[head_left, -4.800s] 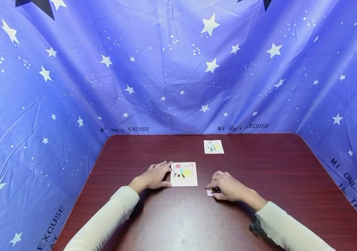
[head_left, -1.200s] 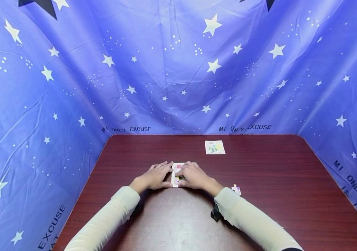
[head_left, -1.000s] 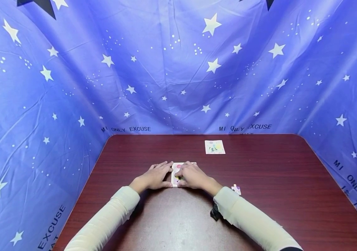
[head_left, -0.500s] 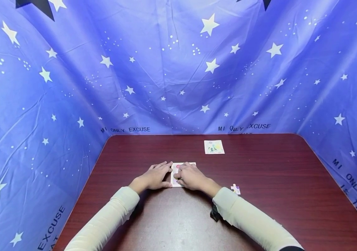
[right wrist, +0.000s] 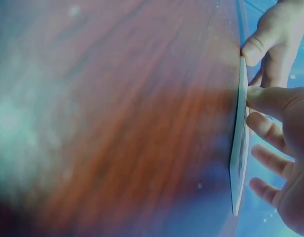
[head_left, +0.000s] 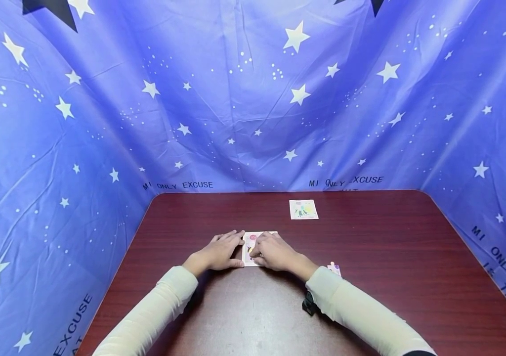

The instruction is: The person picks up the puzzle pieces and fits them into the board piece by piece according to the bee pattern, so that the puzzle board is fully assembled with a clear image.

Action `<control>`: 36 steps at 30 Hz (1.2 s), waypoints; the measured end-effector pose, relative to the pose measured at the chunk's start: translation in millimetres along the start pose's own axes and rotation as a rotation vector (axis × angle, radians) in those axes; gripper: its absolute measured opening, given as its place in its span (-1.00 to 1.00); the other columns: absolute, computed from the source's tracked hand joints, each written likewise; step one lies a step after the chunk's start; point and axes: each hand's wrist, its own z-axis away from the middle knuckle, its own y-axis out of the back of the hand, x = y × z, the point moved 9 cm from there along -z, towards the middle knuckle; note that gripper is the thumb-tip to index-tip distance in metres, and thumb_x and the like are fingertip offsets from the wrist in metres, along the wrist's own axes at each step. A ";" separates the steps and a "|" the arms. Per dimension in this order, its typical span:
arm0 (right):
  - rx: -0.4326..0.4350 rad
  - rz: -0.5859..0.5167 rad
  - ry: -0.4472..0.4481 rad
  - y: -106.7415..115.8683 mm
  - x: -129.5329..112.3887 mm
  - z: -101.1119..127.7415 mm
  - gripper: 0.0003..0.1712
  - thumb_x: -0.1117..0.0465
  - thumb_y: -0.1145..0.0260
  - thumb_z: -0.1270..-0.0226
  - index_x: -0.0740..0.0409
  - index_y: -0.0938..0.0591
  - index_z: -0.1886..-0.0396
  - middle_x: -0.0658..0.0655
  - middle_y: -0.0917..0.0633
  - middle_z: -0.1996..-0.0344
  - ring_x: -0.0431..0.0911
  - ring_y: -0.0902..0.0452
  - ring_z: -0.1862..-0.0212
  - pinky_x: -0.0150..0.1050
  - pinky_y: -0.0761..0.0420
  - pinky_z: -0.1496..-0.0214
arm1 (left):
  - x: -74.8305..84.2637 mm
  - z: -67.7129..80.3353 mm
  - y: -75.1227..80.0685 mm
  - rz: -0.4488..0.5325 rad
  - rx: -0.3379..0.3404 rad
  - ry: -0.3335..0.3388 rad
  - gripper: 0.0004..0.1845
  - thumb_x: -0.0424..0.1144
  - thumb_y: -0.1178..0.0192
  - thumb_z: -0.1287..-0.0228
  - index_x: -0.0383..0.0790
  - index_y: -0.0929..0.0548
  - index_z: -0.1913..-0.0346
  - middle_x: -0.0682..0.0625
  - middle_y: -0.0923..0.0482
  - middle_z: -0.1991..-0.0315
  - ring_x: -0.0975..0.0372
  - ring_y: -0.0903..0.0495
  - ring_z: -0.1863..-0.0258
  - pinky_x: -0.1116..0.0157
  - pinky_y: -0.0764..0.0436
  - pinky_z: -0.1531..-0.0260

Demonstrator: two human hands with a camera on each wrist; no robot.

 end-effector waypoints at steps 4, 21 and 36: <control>0.003 -0.018 0.011 4.3 5.1 5.1 -0.81 0.07 -0.42 -0.29 -0.18 -0.83 0.13 -0.10 -0.79 0.14 -0.06 -0.57 -0.09 0.02 -0.54 -0.16 | 0.5 -0.1 0.7 -0.006 -0.006 0.003 -0.29 0.25 -0.24 -0.32 -0.14 -0.45 -0.35 -0.10 -0.12 -0.63 -0.07 -0.12 -0.61 -0.19 -0.24 -0.44; 0.020 -0.049 -0.038 29.1 38.5 45.4 -0.76 0.11 -0.38 -0.34 -0.06 -0.81 0.04 -0.06 -0.80 0.12 -0.04 -0.61 -0.08 0.00 -0.56 -0.05 | 0.8 0.7 -0.1 -0.023 -0.016 -0.002 -0.28 0.24 -0.25 -0.33 -0.13 -0.43 -0.38 -0.10 -0.10 -0.63 -0.06 -0.12 -0.61 -0.18 -0.23 -0.46; 0.032 -0.049 0.002 38.9 58.6 90.5 -0.77 0.14 -0.42 -0.32 -0.01 -0.81 0.05 -0.10 -0.79 0.21 -0.12 -0.62 0.06 -0.06 -0.60 -0.04 | 0.7 -0.5 -2.9 -0.028 -0.019 0.007 -0.27 0.24 -0.25 -0.33 -0.15 -0.44 -0.38 -0.10 -0.10 -0.63 -0.06 -0.11 -0.61 -0.17 -0.23 -0.45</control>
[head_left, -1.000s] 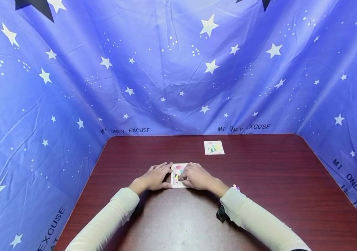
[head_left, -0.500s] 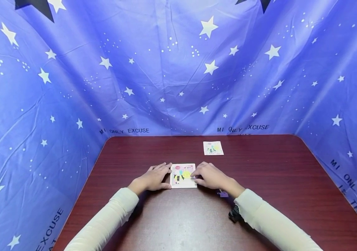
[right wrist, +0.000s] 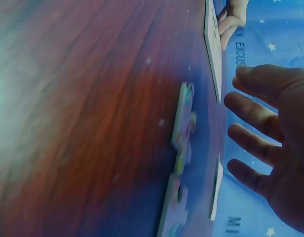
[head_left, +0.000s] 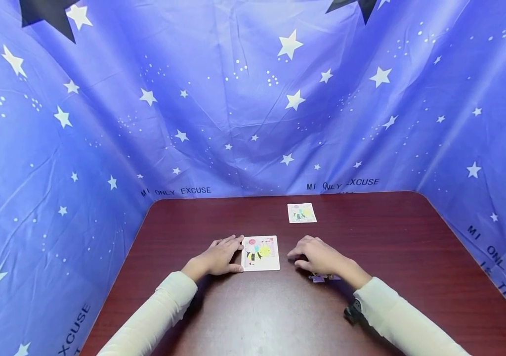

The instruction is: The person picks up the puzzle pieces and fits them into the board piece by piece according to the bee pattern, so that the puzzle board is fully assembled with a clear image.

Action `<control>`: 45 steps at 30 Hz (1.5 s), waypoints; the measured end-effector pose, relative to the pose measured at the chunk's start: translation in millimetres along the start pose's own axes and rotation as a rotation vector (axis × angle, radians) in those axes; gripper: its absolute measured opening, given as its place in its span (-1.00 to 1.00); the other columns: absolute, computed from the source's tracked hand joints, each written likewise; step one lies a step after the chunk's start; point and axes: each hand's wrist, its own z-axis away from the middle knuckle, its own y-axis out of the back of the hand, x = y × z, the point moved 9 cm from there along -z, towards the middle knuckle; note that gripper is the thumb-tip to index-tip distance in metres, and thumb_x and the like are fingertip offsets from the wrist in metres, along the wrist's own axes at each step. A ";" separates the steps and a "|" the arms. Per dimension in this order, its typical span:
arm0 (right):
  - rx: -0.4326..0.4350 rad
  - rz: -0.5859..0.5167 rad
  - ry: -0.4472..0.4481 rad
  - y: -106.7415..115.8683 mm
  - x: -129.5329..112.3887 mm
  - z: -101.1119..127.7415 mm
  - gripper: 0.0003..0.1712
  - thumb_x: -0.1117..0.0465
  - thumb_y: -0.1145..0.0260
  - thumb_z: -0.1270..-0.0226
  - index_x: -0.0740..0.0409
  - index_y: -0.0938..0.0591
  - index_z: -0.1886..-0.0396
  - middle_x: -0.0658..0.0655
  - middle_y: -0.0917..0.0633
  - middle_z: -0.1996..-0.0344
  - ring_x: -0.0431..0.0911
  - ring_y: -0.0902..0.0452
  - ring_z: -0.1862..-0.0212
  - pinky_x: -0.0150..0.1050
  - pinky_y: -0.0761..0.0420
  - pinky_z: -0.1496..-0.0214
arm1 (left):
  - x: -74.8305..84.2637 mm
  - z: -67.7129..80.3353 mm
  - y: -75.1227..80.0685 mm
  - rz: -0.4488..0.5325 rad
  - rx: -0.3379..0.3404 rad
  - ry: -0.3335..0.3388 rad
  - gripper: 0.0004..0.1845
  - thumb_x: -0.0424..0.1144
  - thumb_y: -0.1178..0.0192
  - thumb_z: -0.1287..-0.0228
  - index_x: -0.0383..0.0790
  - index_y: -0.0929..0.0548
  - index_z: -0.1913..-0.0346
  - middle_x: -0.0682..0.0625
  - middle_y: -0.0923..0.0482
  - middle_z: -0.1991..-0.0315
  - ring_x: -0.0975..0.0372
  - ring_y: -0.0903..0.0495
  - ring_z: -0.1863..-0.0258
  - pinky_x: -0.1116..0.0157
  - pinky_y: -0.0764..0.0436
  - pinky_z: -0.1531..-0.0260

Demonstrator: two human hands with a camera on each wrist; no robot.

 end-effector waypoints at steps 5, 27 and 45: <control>0.012 -0.004 -0.016 1.4 11.0 15.6 -0.76 0.14 -0.43 -0.30 -0.03 -0.81 0.05 -0.12 -0.78 0.22 -0.10 -0.61 0.06 -0.04 -0.60 -0.03 | 1.8 0.0 -2.2 0.013 0.011 -0.009 -0.28 0.23 -0.26 -0.32 -0.15 -0.45 -0.37 -0.10 -0.11 -0.63 -0.06 -0.13 -0.61 -0.17 -0.25 -0.44; -0.028 -0.035 -0.010 4.0 31.5 58.7 -0.60 0.07 -0.53 -0.14 -0.03 -0.78 -0.02 -0.14 -0.70 0.26 -0.16 -0.50 0.10 -0.15 -0.52 0.05 | 1.0 0.1 -1.0 0.012 0.013 -0.010 -0.25 0.23 -0.27 -0.31 -0.16 -0.43 -0.39 -0.12 -0.11 -0.63 -0.06 -0.12 -0.61 -0.18 -0.23 -0.44; -0.016 -0.021 -0.001 -6.6 29.8 65.6 -0.56 0.13 -0.56 -0.06 -0.19 -0.79 -0.01 -0.10 -0.72 0.14 0.00 -0.52 -0.07 -0.10 -0.44 0.07 | 4.2 3.9 5.9 0.040 0.034 -0.020 -0.31 0.17 -0.30 -0.31 -0.17 -0.47 -0.34 -0.12 -0.16 -0.61 -0.08 -0.16 -0.59 -0.21 -0.26 -0.42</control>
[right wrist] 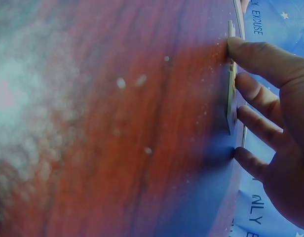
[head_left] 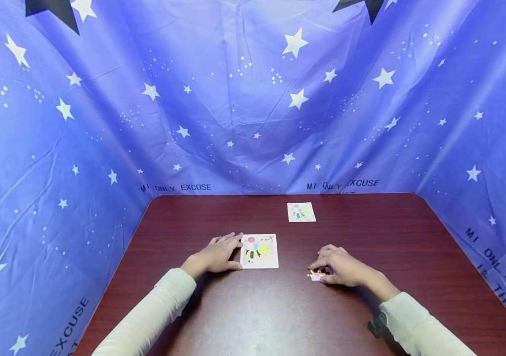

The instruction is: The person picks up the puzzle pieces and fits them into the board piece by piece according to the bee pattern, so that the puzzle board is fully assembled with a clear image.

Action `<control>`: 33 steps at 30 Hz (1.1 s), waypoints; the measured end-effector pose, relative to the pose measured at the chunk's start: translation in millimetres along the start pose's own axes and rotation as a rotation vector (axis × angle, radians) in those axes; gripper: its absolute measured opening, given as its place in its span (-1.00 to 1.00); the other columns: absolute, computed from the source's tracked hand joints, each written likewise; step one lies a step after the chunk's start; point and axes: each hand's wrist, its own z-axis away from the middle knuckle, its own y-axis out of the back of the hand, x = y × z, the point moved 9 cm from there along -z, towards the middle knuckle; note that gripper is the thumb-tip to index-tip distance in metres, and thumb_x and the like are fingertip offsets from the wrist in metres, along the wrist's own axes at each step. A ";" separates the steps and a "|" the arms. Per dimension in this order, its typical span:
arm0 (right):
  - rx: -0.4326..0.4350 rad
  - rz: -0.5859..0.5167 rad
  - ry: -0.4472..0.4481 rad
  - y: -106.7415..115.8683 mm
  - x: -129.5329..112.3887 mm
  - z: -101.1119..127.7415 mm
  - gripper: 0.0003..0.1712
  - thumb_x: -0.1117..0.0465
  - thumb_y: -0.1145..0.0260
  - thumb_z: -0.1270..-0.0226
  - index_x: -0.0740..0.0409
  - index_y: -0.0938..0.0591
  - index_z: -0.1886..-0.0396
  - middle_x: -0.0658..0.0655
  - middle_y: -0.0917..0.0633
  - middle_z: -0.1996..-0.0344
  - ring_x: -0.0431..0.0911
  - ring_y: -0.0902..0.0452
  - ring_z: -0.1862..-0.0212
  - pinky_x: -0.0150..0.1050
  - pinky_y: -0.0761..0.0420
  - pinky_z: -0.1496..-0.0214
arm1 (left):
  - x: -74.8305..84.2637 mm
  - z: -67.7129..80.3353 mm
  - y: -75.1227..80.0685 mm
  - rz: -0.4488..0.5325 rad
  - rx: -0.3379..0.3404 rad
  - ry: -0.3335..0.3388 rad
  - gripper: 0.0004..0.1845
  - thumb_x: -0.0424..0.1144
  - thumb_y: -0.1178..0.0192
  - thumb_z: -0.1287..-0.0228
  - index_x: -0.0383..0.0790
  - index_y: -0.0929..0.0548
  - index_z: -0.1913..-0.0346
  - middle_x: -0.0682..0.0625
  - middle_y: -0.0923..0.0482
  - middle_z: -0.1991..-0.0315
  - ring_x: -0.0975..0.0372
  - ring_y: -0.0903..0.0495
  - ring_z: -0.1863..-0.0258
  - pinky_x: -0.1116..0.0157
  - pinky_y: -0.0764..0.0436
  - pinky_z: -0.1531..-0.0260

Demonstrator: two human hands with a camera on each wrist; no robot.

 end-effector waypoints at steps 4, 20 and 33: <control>0.031 0.005 0.010 0.4 -0.9 0.2 -0.56 0.13 -0.57 -0.03 -0.20 -0.80 0.01 -0.13 -0.71 0.16 -0.05 -0.52 -0.04 -0.15 -0.43 0.09 | -0.5 0.2 0.0 -0.007 -0.006 0.002 -0.32 0.19 -0.29 -0.31 -0.16 -0.47 -0.33 -0.12 -0.15 -0.61 -0.08 -0.15 -0.60 -0.20 -0.26 -0.42; 0.088 -0.032 0.021 5.6 0.0 -8.3 -0.65 0.14 -0.53 -0.04 -0.16 -0.82 0.11 -0.21 -0.62 0.38 -0.24 -0.43 0.14 -0.29 -0.27 0.20 | -1.7 -2.0 -6.0 -0.010 -0.022 0.012 -0.27 0.20 -0.28 -0.32 -0.18 -0.45 -0.38 -0.12 -0.12 -0.62 -0.07 -0.12 -0.61 -0.18 -0.24 -0.44; 0.099 -0.051 0.000 6.1 -4.4 -29.6 -0.66 0.14 -0.49 -0.13 -0.15 -0.81 0.05 -0.17 -0.66 0.33 -0.15 -0.48 0.08 -0.20 -0.37 0.13 | -2.3 -1.8 -2.9 -0.023 -0.016 0.019 -0.28 0.20 -0.28 -0.31 -0.17 -0.46 -0.36 -0.11 -0.13 -0.62 -0.07 -0.13 -0.61 -0.18 -0.24 -0.44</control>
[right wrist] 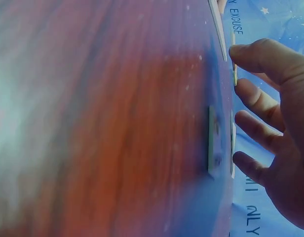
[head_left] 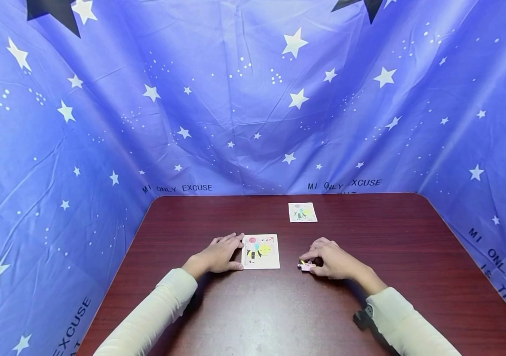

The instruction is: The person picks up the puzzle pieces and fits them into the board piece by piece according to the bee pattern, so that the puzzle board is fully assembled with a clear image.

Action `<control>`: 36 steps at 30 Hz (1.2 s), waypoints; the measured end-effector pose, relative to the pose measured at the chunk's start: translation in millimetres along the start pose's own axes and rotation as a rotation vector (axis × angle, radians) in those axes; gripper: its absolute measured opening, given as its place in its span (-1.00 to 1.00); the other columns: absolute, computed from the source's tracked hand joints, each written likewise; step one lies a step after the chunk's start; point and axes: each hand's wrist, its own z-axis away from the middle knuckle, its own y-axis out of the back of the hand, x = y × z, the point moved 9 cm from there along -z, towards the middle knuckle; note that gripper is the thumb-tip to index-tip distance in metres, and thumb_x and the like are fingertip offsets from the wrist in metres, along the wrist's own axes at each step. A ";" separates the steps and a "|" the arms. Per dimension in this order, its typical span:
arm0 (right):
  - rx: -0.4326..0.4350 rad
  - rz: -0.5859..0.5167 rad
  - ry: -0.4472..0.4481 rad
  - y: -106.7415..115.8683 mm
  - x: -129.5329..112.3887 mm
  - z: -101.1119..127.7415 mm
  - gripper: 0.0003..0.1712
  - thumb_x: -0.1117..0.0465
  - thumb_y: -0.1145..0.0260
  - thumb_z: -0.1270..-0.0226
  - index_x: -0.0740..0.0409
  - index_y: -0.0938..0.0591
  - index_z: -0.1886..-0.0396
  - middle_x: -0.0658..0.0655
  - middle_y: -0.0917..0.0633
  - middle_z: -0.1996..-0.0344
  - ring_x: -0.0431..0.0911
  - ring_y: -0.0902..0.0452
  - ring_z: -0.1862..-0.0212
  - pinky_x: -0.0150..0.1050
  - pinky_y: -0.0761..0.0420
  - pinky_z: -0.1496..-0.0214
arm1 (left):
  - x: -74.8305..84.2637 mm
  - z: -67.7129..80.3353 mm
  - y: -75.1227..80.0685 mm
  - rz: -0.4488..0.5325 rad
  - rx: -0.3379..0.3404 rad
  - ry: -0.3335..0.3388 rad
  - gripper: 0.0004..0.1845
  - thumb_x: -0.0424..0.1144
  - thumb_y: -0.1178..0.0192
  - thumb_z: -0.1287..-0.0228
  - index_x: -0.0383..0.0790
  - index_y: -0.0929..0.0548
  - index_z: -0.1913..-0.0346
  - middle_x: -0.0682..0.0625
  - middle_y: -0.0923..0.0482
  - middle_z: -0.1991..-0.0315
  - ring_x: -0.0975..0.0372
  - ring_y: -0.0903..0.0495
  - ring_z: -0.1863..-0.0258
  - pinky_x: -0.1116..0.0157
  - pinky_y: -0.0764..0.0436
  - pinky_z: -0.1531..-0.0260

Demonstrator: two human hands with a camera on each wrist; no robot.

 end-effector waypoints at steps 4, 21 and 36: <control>0.005 -0.009 0.008 -1.3 -4.0 -6.6 -0.66 0.15 -0.48 -0.14 -0.13 -0.81 0.04 -0.16 -0.68 0.32 -0.14 -0.49 0.07 -0.18 -0.39 0.11 | 0.2 0.7 -0.1 0.008 -0.009 0.005 -0.29 0.19 -0.28 -0.32 -0.17 -0.45 -0.37 -0.12 -0.12 -0.63 -0.08 -0.11 -0.61 -0.19 -0.22 -0.45; -0.013 -0.032 -0.015 -12.1 -18.6 -43.4 -0.64 0.13 -0.46 -0.16 -0.13 -0.81 0.00 -0.15 -0.69 0.33 -0.08 -0.51 0.00 -0.14 -0.39 0.05 | 0.0 1.5 1.0 -0.003 -0.012 0.002 -0.29 0.20 -0.27 -0.32 -0.16 -0.45 -0.37 -0.11 -0.11 -0.63 -0.06 -0.11 -0.61 -0.18 -0.22 -0.46; -0.053 -0.015 -0.004 -24.5 -37.5 -75.5 -0.65 0.11 -0.47 -0.13 -0.14 -0.81 0.04 -0.11 -0.65 0.37 -0.03 -0.53 -0.04 -0.14 -0.39 0.07 | 1.0 1.1 0.7 0.009 -0.010 0.000 -0.27 0.20 -0.28 -0.31 -0.16 -0.44 -0.38 -0.11 -0.11 -0.63 -0.07 -0.11 -0.61 -0.19 -0.21 -0.46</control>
